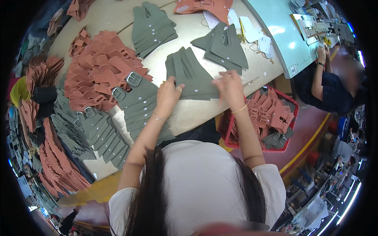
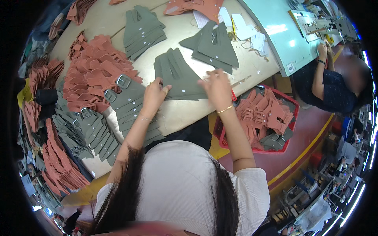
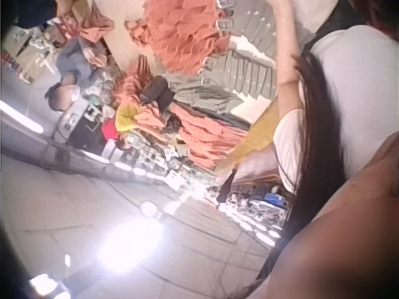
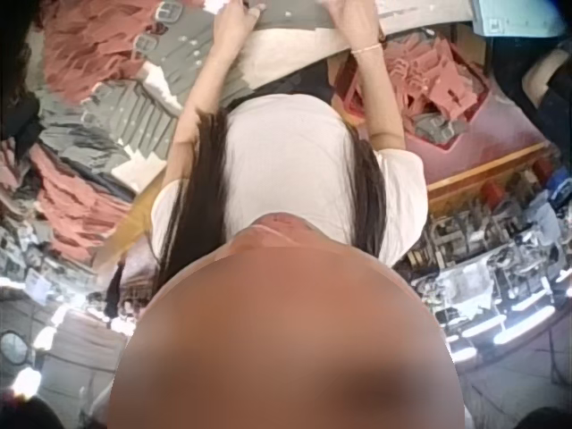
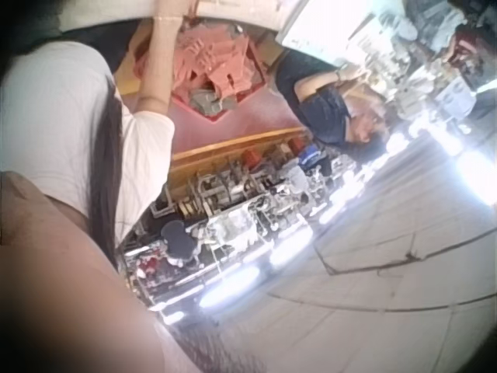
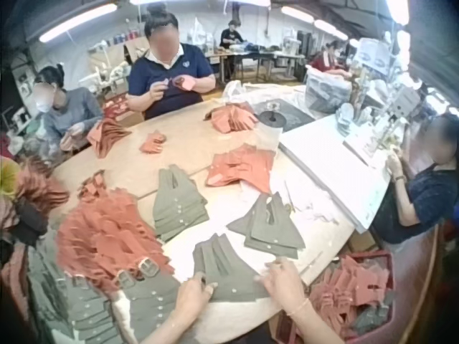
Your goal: The person uses red-handled scissors to trim excess material from the edges of stacked olive-green fabric pieces with metal buckles. After trimming, the person stacks the finished pieces and organizes them on the table.
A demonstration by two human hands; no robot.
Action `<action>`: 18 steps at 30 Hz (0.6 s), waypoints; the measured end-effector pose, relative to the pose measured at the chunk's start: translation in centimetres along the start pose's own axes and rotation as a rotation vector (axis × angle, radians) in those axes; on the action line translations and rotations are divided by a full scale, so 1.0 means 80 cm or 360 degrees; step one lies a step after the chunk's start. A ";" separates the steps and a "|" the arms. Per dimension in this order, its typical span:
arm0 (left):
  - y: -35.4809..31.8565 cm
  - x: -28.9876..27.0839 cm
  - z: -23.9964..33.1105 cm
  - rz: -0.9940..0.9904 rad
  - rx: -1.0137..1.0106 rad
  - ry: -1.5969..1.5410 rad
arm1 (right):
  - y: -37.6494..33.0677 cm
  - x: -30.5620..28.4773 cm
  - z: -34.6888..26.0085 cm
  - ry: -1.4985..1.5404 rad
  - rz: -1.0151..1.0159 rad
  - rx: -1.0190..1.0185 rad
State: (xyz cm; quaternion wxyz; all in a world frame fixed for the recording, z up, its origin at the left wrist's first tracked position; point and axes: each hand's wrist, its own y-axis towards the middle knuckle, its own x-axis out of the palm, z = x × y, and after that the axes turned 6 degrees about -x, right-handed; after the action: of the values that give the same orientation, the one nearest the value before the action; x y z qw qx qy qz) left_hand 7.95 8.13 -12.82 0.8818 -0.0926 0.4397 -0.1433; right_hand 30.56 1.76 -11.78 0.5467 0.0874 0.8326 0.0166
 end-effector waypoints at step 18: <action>-0.132 -0.163 -0.078 0.0219 -0.0421 -0.1280 | 0.315 0.028 -0.149 0.1668 0.0282 -0.0459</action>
State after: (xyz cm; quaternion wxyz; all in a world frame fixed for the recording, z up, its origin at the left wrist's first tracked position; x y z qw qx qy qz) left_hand -6.35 2.33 -3.74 0.9711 -0.2238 0.0806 0.0212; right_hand 22.03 27.75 -5.93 0.0619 0.0615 0.9721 0.2176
